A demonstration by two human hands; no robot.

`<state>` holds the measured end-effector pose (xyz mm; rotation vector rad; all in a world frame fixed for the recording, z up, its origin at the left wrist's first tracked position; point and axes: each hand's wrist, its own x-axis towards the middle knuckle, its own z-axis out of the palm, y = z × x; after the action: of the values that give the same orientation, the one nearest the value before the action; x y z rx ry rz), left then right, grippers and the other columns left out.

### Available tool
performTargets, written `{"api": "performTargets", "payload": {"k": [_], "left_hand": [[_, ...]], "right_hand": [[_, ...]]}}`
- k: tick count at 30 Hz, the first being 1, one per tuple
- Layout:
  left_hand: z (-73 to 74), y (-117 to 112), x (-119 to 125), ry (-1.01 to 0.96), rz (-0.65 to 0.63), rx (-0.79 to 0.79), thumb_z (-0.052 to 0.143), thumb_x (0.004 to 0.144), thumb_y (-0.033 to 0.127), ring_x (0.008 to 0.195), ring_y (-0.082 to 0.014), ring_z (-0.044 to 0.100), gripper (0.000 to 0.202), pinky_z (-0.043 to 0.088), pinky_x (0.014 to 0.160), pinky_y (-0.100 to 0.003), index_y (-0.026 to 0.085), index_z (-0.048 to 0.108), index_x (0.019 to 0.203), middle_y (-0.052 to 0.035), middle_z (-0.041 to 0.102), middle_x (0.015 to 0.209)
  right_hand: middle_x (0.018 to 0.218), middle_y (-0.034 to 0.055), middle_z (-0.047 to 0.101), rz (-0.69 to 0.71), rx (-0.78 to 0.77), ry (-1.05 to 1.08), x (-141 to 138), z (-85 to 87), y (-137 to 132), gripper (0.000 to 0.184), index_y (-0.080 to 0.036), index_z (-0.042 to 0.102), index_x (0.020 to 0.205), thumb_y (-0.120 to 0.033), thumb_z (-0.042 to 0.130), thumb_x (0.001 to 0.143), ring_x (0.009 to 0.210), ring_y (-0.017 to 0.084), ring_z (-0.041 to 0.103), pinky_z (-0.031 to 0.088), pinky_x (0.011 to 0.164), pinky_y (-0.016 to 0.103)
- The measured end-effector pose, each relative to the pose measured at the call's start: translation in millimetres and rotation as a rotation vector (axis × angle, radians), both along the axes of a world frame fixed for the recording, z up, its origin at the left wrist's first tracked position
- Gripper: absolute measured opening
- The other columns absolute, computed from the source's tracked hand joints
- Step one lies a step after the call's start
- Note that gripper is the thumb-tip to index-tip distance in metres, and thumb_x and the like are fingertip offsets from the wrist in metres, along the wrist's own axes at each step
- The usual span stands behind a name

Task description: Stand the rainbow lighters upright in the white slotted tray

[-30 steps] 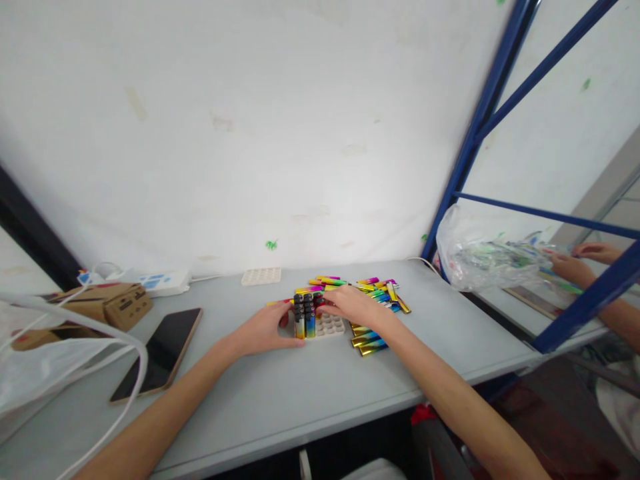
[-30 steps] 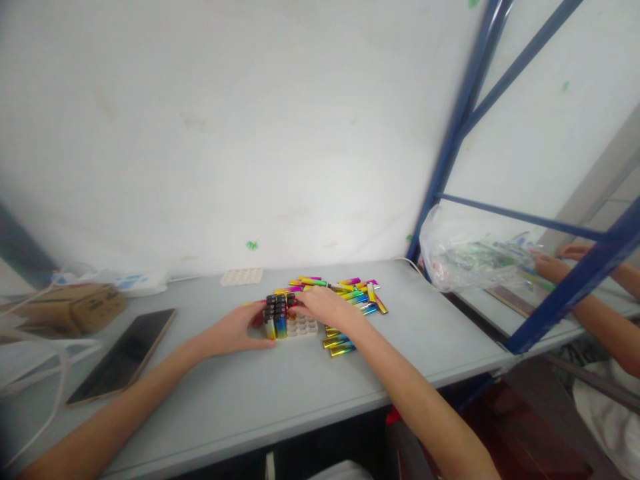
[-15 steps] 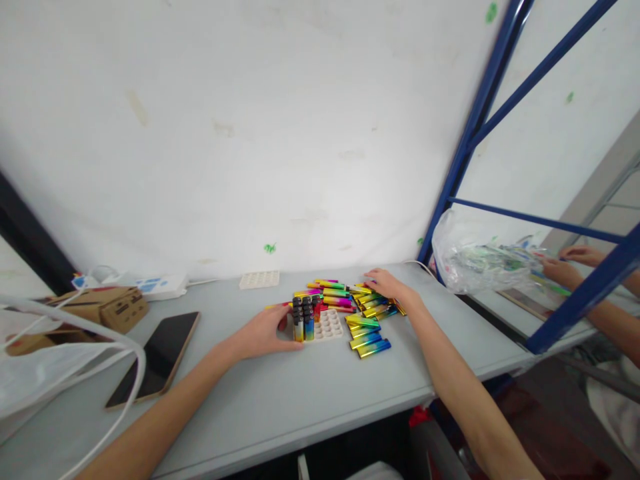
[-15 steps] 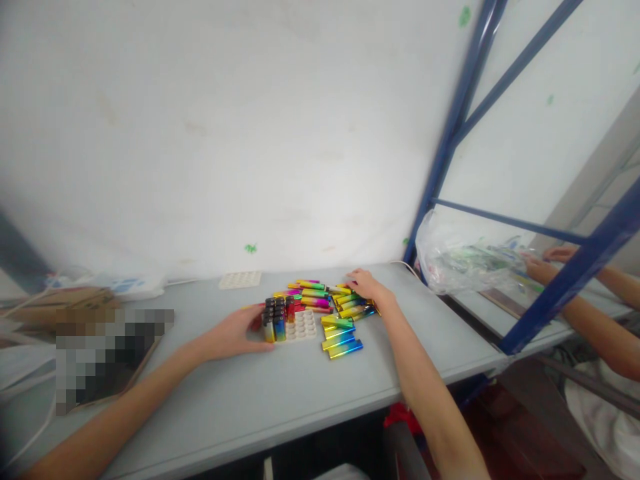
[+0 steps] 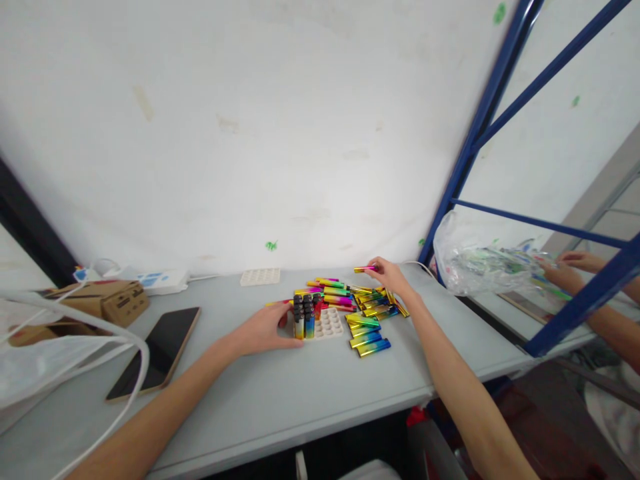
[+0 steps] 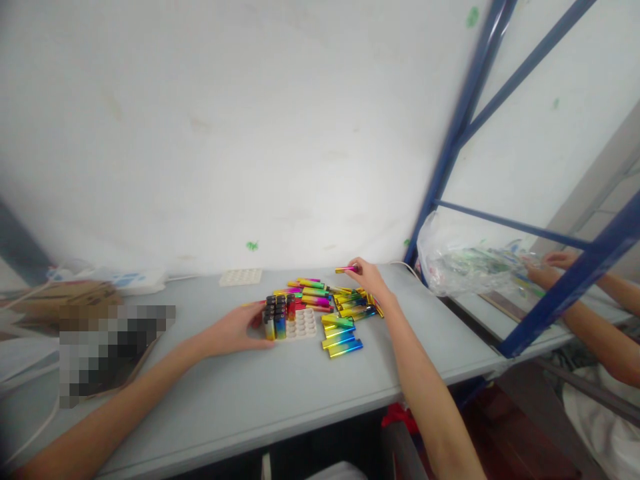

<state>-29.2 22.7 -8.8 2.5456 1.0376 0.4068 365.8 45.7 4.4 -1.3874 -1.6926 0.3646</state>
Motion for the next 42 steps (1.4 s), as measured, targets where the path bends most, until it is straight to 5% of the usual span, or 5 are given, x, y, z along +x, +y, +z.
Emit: {"api": "performTargets", "payload": {"k": [6, 11, 19, 31, 42], "left_hand": [[-0.7, 0, 0, 0.009, 0.001, 0.008, 0.072, 0.068, 0.074, 0.079, -0.0244, 0.059, 0.066, 0.043, 0.07, -0.032, 0.018, 0.06, 0.103, -0.0058, 0.064, 0.093], [0.0, -1, 0, 0.016, -0.005, 0.001, 0.072, 0.069, 0.074, 0.08, -0.0243, 0.059, 0.068, 0.043, 0.07, -0.032, 0.017, 0.059, 0.104, -0.006, 0.064, 0.093], [-1.8, 1, 0, -0.017, -0.026, 0.005, 0.072, 0.068, 0.073, 0.077, -0.0231, 0.058, 0.066, 0.041, 0.067, -0.03, 0.018, 0.06, 0.103, -0.0047, 0.064, 0.09], [3.4, -3, 1, -0.002, -0.022, 0.016, 0.073, 0.069, 0.07, 0.077, -0.0232, 0.058, 0.062, 0.041, 0.069, -0.03, 0.018, 0.059, 0.099, -0.0044, 0.063, 0.089], [6.4, -4, 3, 0.0, -0.006, 0.011, 0.073, 0.068, 0.072, 0.076, -0.0238, 0.06, 0.064, 0.041, 0.068, -0.031, 0.019, 0.058, 0.099, -0.0044, 0.064, 0.088]], "right_hand": [[0.074, -0.0013, 0.061, 0.243, -0.05, 0.668, -56, 1.9, -3, 0.04, -0.018, 0.067, 0.085, -0.057, 0.075, 0.077, 0.066, 0.012, 0.053, 0.043, 0.063, 0.024], [0.09, -0.0008, 0.064, 0.473, -0.201, 0.863, -99, 4.7, -26, 0.039, -0.024, 0.059, 0.096, -0.058, 0.073, 0.082, 0.072, 0.013, 0.061, 0.052, 0.068, 0.028], [0.061, -0.0104, 0.026, 0.495, -0.269, 0.721, -138, 5.8, -46, 0.044, -0.023, 0.046, 0.084, -0.064, 0.063, 0.087, 0.047, 0.006, 0.019, 0.017, 0.041, 0.018], [0.057, -0.0044, 0.039, 0.098, -0.01, 0.249, -147, -11.2, -46, 0.044, -0.02, 0.046, 0.06, -0.05, 0.052, 0.091, 0.058, 0.012, 0.036, 0.029, 0.054, 0.024], [0.07, -0.0019, 0.058, 0.138, 0.098, -0.05, -140, 8.5, -61, 0.041, -0.02, 0.055, 0.08, -0.052, 0.044, 0.102, 0.065, 0.015, 0.051, 0.038, 0.064, 0.026]]}}
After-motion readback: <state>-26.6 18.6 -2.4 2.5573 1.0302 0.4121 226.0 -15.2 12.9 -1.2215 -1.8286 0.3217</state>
